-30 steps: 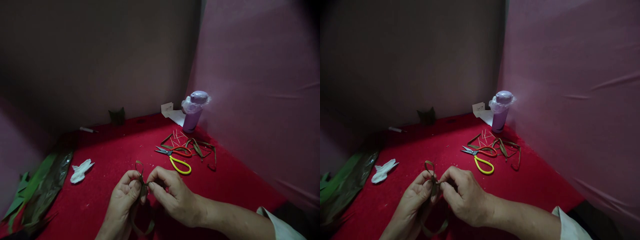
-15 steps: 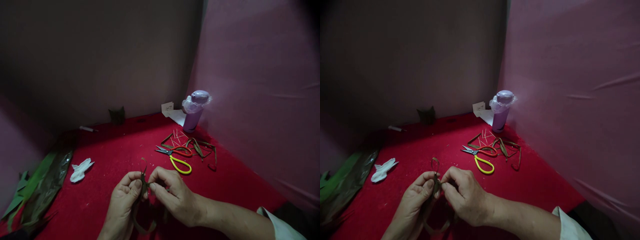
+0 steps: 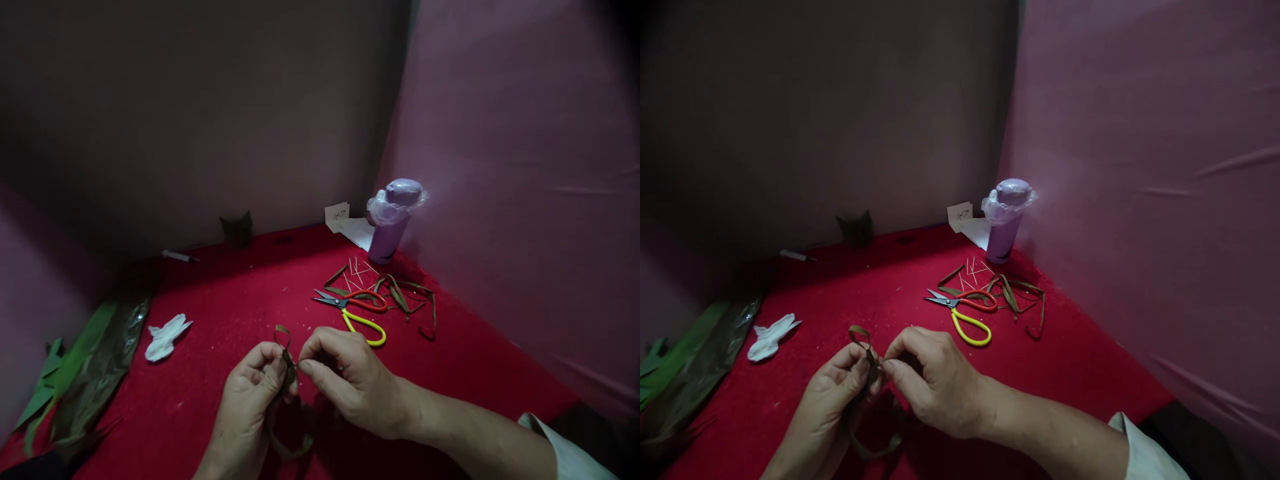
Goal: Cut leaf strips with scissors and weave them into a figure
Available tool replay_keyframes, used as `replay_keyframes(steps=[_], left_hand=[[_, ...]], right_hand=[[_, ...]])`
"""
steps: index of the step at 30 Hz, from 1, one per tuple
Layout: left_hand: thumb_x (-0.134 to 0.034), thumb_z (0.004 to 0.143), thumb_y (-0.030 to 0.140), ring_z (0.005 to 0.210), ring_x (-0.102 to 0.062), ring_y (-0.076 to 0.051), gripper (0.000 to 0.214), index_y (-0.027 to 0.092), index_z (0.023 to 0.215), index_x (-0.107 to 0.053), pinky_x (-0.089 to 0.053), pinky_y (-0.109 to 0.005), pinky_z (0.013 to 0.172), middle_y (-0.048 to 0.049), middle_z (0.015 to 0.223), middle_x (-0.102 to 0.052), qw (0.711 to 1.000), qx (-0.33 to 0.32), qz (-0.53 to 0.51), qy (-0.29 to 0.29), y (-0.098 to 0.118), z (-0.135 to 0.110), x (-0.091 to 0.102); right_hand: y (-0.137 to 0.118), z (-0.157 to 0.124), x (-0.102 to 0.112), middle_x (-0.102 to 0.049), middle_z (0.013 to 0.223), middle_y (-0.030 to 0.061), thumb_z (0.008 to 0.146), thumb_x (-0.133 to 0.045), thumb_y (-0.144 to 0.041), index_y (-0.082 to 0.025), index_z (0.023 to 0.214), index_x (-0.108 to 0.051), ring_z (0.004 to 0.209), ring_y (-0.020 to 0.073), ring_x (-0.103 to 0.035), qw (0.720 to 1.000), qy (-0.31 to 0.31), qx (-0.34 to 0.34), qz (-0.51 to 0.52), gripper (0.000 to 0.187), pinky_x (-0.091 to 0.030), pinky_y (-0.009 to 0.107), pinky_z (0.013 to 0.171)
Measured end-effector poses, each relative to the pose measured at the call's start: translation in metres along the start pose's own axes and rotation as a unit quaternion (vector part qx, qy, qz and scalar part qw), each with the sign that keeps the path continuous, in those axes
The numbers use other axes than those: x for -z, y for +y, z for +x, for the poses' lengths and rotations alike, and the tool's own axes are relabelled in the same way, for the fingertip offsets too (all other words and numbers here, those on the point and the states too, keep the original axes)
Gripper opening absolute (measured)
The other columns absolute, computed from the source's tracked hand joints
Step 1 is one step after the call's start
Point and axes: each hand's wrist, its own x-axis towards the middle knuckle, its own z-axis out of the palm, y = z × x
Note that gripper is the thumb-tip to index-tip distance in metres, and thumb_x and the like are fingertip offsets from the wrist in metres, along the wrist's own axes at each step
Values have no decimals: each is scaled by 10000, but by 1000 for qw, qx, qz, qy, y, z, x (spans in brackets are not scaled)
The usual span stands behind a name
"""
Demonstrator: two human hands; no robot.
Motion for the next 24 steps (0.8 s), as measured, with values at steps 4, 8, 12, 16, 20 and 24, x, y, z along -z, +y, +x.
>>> replay_keyframes(steps=[4,8,12,16,20,24], left_hand=[[-743,660,219,506,-545,-75,139,195,734,-628,-453,-160,504,26,604,-623,998,-55,31,-10,1,-1,1],[-737,660,188,562,-590,-103,83,207,688,-661,-489,-185,563,20,628,-646,994,-92,63,-12,-1,-2,4],[-772,601,177,587,-608,-126,122,227,678,-692,-503,-193,562,11,653,-670,990,-117,80,6,-1,-5,5],[-785,571,166,591,-615,-155,126,233,641,-705,-512,-218,549,-6,624,-667,983,-162,83,3,2,-7,0],[-741,626,145,606,-607,-173,86,224,615,-708,-511,-247,554,-17,583,-644,967,-231,101,-45,6,-8,-3],[-636,714,71,624,-605,-159,181,235,759,-697,-497,-245,542,-7,647,-650,924,-328,149,-130,6,-7,2]], right_hand=[[5,0,2,-560,728,40,844,-417,-78,-146,857,-538,648,132,-510,992,10,100,-82,139,-404,244,588],[7,-2,2,-574,725,47,873,-409,-103,-149,891,-524,648,137,-516,979,27,162,-117,126,-404,246,572],[7,-6,1,-610,746,63,875,-404,-93,-149,959,-510,668,151,-539,958,66,216,-177,146,-423,261,578],[7,-10,2,-628,806,91,866,-414,-89,-129,1008,-512,705,160,-565,941,79,250,-214,177,-463,272,620],[9,-12,2,-627,800,90,861,-411,-85,-127,1031,-523,698,166,-570,933,96,265,-223,208,-471,279,610],[8,-12,2,-623,812,104,837,-412,-66,-98,1006,-547,703,173,-568,932,102,286,-196,219,-470,288,598]])
